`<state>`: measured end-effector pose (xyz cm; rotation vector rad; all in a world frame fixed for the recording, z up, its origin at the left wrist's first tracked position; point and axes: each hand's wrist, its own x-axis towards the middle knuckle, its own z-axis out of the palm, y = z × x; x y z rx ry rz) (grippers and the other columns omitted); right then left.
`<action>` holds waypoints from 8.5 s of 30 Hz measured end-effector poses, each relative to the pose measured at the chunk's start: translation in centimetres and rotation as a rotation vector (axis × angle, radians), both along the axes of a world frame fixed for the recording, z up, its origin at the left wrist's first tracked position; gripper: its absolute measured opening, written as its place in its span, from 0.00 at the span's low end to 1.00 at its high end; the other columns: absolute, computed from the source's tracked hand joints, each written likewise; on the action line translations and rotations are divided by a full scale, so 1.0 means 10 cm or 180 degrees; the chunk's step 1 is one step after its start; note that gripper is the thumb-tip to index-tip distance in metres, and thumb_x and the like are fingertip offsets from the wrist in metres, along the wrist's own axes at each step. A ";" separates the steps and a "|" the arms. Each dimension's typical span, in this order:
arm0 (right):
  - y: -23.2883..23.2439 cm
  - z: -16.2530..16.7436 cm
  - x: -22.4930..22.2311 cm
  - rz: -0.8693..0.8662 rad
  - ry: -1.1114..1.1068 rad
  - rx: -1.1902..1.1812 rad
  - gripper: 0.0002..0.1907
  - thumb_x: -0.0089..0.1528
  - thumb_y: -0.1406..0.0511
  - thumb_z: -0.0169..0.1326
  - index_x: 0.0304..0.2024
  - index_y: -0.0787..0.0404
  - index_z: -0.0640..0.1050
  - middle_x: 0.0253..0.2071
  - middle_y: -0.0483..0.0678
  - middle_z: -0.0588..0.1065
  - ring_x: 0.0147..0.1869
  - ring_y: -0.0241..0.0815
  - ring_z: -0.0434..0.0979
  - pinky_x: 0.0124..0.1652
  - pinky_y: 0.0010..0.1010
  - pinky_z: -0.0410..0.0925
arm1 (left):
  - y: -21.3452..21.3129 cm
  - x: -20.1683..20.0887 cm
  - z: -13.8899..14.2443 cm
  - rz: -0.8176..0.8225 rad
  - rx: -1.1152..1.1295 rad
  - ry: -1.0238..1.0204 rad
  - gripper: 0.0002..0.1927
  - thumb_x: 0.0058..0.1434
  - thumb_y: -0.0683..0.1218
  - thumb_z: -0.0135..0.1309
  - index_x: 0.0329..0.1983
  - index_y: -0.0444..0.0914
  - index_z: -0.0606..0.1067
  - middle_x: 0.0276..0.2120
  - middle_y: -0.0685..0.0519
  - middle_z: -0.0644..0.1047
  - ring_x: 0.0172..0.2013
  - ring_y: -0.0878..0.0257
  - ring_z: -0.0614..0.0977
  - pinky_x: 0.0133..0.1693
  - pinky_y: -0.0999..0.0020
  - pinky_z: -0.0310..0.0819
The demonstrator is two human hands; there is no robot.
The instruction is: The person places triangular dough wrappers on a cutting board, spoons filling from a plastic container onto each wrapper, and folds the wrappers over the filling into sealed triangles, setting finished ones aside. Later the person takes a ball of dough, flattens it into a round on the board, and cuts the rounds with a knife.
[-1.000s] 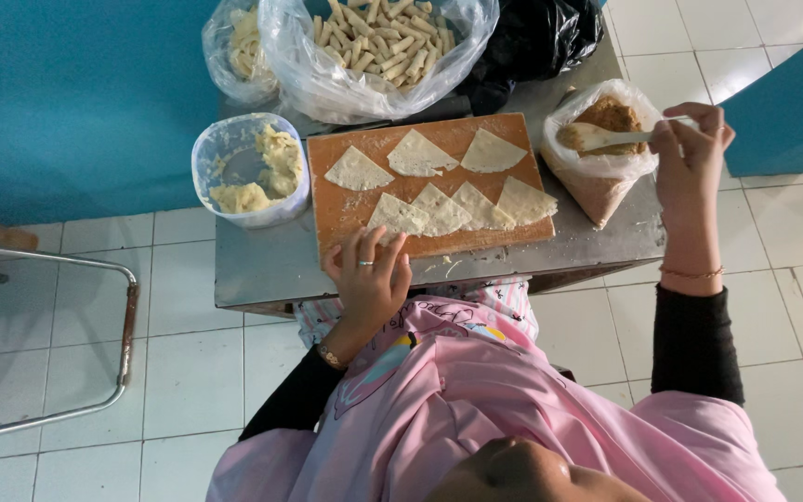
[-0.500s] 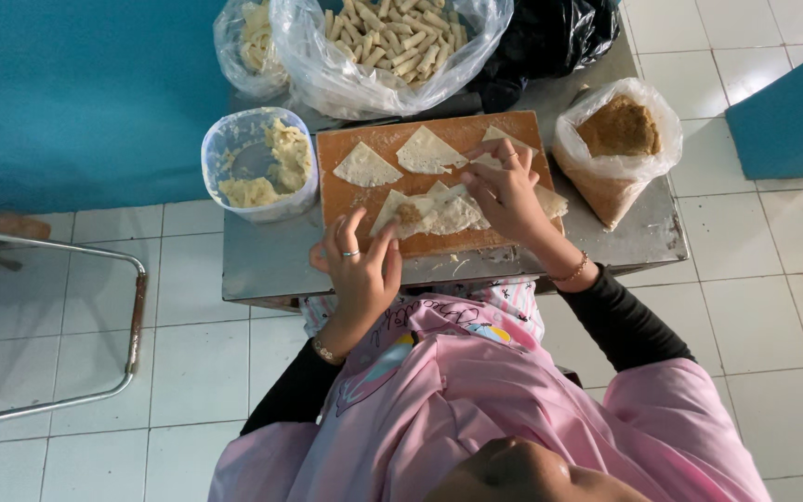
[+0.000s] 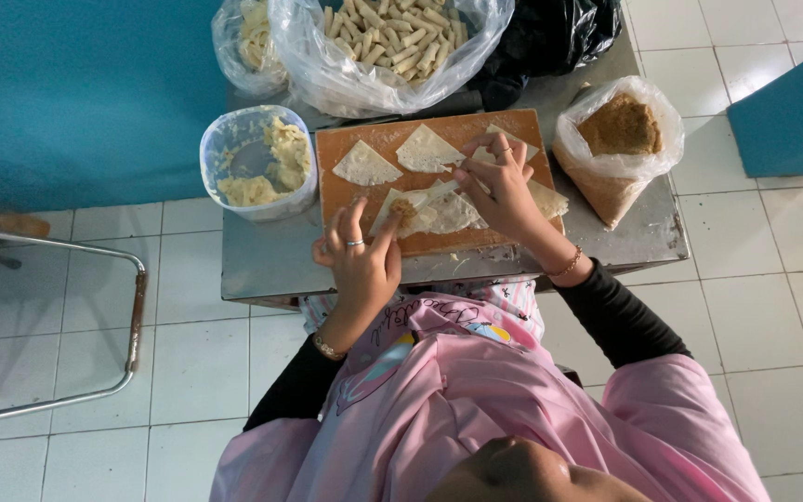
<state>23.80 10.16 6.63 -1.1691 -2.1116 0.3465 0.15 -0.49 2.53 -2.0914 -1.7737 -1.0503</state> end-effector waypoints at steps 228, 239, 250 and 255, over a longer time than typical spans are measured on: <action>-0.62 0.22 1.15 -0.1116 -0.0195 0.0267 0.05 0.70 0.64 0.59 0.42 0.56 0.84 0.61 0.48 0.69 0.66 0.54 0.55 0.63 0.47 0.52 | 0.37 0.79 0.29 -0.1210 -0.0327 0.0362 0.31 0.57 0.38 0.54 0.64 0.53 0.76 0.64 0.47 0.66 0.59 0.51 0.68 0.55 0.49 0.55; -0.64 0.19 1.55 -0.1112 -0.0498 0.0514 0.05 0.72 0.63 0.61 0.40 0.53 0.83 0.63 0.48 0.66 0.66 0.55 0.53 0.67 0.45 0.52 | 0.52 1.26 0.29 -0.1284 -0.0131 0.0638 0.28 0.61 0.39 0.52 0.65 0.53 0.73 0.66 0.46 0.65 0.60 0.52 0.68 0.59 0.43 0.58; -0.60 0.16 1.57 -0.1130 -0.0474 0.0502 0.05 0.70 0.63 0.61 0.40 0.55 0.83 0.64 0.49 0.66 0.67 0.55 0.53 0.69 0.48 0.50 | 0.56 1.31 0.17 -0.1208 -0.0144 0.0618 0.26 0.62 0.41 0.51 0.65 0.51 0.73 0.65 0.47 0.65 0.61 0.52 0.68 0.56 0.45 0.56; -0.61 0.12 1.57 -0.1222 -0.0304 0.0284 0.07 0.73 0.63 0.59 0.40 0.56 0.84 0.64 0.47 0.66 0.66 0.55 0.53 0.68 0.46 0.53 | 0.54 1.25 0.28 -0.1363 -0.0052 0.0341 0.26 0.59 0.40 0.53 0.62 0.48 0.77 0.64 0.47 0.66 0.59 0.53 0.69 0.59 0.49 0.55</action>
